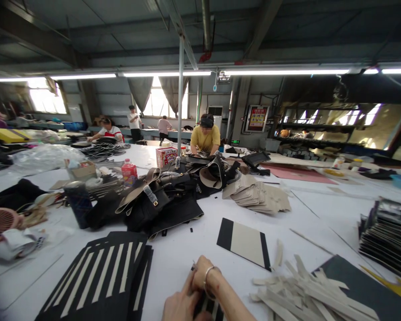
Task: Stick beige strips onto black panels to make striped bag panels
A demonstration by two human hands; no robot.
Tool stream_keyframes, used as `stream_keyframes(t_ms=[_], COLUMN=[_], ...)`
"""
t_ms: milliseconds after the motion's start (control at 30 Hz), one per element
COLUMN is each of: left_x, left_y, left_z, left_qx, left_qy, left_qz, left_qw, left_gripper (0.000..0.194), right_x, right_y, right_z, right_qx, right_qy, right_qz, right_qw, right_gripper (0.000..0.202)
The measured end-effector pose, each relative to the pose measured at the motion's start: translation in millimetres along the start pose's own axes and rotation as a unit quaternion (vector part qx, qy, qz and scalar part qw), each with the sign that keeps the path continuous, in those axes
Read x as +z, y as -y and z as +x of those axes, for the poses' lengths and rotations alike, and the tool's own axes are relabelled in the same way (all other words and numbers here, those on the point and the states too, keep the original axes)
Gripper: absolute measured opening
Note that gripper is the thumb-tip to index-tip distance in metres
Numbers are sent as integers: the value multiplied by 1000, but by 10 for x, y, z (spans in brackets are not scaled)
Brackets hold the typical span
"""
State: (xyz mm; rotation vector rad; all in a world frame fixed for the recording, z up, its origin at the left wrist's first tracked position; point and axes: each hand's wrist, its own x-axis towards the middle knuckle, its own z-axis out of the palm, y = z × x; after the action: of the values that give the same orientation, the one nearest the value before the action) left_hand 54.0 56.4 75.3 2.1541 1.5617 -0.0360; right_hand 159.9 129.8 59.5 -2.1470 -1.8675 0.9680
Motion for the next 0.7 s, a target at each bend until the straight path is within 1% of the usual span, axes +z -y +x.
stream_keyframes(t_ms=[67, 133, 200, 233, 300, 333, 367, 400, 467, 500, 567, 633, 700], left_x=[39, 74, 92, 95, 100, 105, 116, 133, 182, 212, 274, 329, 370], left_y=[30, 71, 119, 146, 202, 232, 261, 291, 349, 375, 419, 448, 463], left_z=[4, -30, -125, -197, -374, -469, -560, -641, -755, -785, -793, -753, -697], left_qx=[1, 15, 45, 58, 70, 66, 55, 40, 22, 22, 40, 55, 58], left_qy=[-16, -43, -73, -81, -79, -76, -72, -67, -47, -39, -33, -47, -58], left_qz=[-1, -21, -47, -54, -54, -50, -44, -38, -26, -21, -12, 2, 21], left_qw=[1000, 999, 995, 994, 993, 994, 995, 996, 998, 999, 999, 997, 996], left_gripper=[61, 63, 63, 59, 41, 34, 32, 34, 45, 50, 55, 57, 53], right_x=[1, -12, -42, -61, -103, -123, -141, -157, -180, -183, -159, -77, 63], right_y=[73, 131, 161, 164, 144, 123, 97, 70, 26, 18, 46, 138, 276], right_z=[-177, -369, -518, -563, -588, -573, -546, -514, -457, -446, -490, -648, -907], right_qx=[-24, -58, -84, -92, -94, -91, -85, -77, -59, -51, -44, -59, -97], right_qy=[16, 36, 50, 46, 15, -5, -24, -38, -53, -56, -55, -32, 24], right_qz=[21, 59, 100, 115, 133, 135, 136, 136, 140, 145, 160, 188, 232], right_qw=[999, 996, 990, 988, 987, 987, 987, 987, 987, 987, 985, 980, 968], right_gripper=[16, 9, 3, 4, 7, 8, 10, 11, 13, 13, 12, 10, 11])
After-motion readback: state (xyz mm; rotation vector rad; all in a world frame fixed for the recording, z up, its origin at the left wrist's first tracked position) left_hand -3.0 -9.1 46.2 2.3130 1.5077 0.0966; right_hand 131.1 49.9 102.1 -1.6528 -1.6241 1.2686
